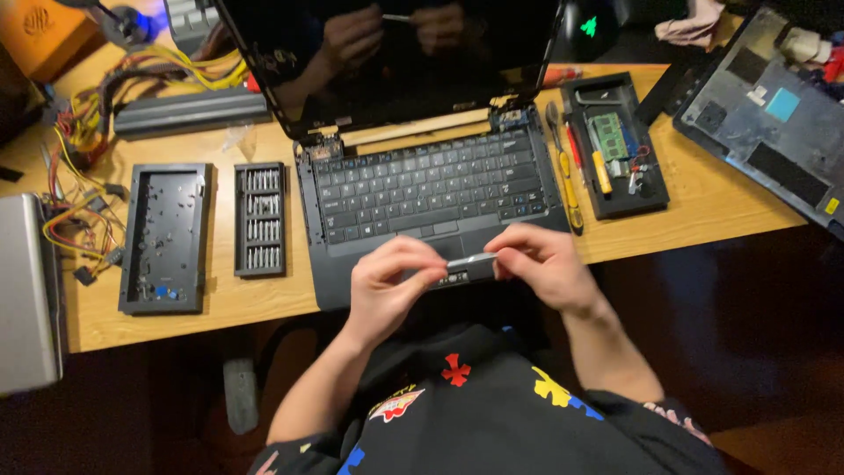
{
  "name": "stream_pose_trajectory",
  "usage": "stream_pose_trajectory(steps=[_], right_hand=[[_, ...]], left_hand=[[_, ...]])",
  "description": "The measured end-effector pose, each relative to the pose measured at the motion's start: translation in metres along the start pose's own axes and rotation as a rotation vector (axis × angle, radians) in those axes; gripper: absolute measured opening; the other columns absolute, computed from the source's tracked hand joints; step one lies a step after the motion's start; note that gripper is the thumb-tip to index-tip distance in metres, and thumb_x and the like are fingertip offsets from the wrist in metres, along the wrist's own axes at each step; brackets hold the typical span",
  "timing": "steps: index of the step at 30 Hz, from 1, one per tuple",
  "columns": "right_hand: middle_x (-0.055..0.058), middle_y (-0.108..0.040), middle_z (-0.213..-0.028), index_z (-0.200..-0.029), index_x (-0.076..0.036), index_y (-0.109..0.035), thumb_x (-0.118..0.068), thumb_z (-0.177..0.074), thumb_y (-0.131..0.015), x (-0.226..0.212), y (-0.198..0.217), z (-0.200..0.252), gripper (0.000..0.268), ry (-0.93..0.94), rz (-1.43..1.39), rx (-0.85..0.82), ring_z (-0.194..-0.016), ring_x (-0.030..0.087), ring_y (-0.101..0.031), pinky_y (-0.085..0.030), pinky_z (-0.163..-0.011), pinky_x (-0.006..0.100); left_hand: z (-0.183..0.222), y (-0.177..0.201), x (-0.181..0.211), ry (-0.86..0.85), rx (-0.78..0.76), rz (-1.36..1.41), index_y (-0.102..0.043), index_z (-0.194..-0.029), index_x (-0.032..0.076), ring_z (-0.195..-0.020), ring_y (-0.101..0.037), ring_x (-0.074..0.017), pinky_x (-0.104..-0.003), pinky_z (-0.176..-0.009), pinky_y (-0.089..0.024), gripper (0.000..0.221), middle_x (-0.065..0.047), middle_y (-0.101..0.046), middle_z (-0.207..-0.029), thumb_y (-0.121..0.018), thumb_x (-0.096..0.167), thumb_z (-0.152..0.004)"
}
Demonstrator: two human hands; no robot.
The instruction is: Repairing or assembling a laptop on a workbench.
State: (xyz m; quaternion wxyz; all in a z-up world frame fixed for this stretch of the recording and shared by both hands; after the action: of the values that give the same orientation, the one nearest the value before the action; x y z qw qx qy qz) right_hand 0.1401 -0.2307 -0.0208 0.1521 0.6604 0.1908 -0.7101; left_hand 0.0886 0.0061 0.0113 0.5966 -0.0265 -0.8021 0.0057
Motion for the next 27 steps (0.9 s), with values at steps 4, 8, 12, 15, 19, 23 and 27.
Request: stream_pose_trajectory(steps=[4,8,12,15,19,23,27], right_hand=[[0.003,-0.065,-0.090,-0.101,-0.001,-0.073,-0.002,-0.093,-0.072,-0.071,0.041,-0.016,0.008,0.262,0.470,0.007,-0.081,0.010,-0.063,-0.051,-0.071,0.023],[0.008,-0.072,-0.095,-0.104,0.000,-0.074,-0.007,-0.102,-0.079,-0.122,0.089,-0.049,0.009,0.343,0.884,0.147,-0.084,0.013,-0.070,-0.054,-0.073,0.025],[0.013,-0.072,-0.097,-0.106,0.001,-0.075,-0.013,-0.104,-0.081,-0.135,0.099,-0.098,0.016,0.371,1.131,0.018,-0.086,0.019,-0.073,-0.058,-0.081,0.029],[0.014,-0.072,-0.100,-0.104,0.002,-0.074,-0.012,-0.102,-0.077,-0.129,0.099,-0.122,0.015,0.386,1.132,-0.067,-0.093,0.020,-0.074,-0.060,-0.083,0.031],[0.014,-0.073,-0.097,-0.104,0.003,-0.075,-0.015,-0.105,-0.080,-0.127,0.095,-0.135,0.019,0.350,1.148,-0.101,-0.091,0.022,-0.074,-0.059,-0.082,0.032],[0.014,-0.075,-0.098,-0.106,0.004,-0.074,-0.016,-0.106,-0.078,-0.117,0.096,-0.140,0.021,0.273,1.189,-0.118,-0.096,0.023,-0.076,-0.059,-0.083,0.033],[0.014,-0.076,-0.098,-0.107,0.004,-0.072,-0.016,-0.108,-0.076,-0.111,0.095,-0.142,0.021,0.237,1.184,-0.131,-0.097,0.023,-0.076,-0.059,-0.084,0.033]], left_hand=[[-0.031,0.002,0.023,-0.062,-0.135,-0.221,-0.076,-0.101,0.001,-0.096,-0.072,-0.0193,-0.031,-0.085,-0.058,0.010,-0.009,-0.073,-0.102,-0.067,0.004,-0.100],[-0.064,-0.017,0.013,-0.215,-0.375,-0.543,-0.073,-0.112,0.004,-0.110,-0.067,-0.0296,-0.039,-0.094,-0.054,0.017,-0.012,-0.069,-0.115,-0.070,0.015,-0.099],[-0.099,-0.050,-0.025,-0.448,-0.480,-0.829,-0.066,-0.122,0.006,-0.130,-0.053,-0.0373,-0.048,-0.108,-0.044,0.038,-0.017,-0.060,-0.132,-0.075,0.028,-0.093],[-0.118,-0.070,-0.056,-0.531,-0.443,-0.968,-0.064,-0.127,0.004,-0.137,-0.046,-0.0395,-0.052,-0.112,-0.037,0.049,-0.021,-0.055,-0.140,-0.075,0.035,-0.091],[-0.120,-0.071,-0.064,-0.530,-0.409,-1.003,-0.062,-0.132,0.003,-0.139,-0.044,-0.0395,-0.053,-0.115,-0.035,0.051,-0.023,-0.052,-0.145,-0.072,0.036,-0.094],[-0.118,-0.070,-0.064,-0.515,-0.401,-0.976,-0.062,-0.134,0.004,-0.139,-0.043,-0.0398,-0.053,-0.118,-0.034,0.048,-0.024,-0.050,-0.147,-0.070,0.034,-0.097],[-0.119,-0.070,-0.062,-0.514,-0.402,-0.972,-0.061,-0.135,0.003,-0.140,-0.043,-0.0399,-0.052,-0.118,-0.034,0.048,-0.024,-0.050,-0.147,-0.070,0.033,-0.098]])
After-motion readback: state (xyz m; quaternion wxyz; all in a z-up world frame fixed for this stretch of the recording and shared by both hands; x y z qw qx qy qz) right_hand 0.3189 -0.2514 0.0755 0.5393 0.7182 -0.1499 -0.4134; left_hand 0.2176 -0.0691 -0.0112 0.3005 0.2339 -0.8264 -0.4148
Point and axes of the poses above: each hand's wrist, its own z-axis away from the middle knuckle, its own y-axis out of the back of the hand, x = y × z, the point moved 5 cm from there along -z, towards the middle knuckle
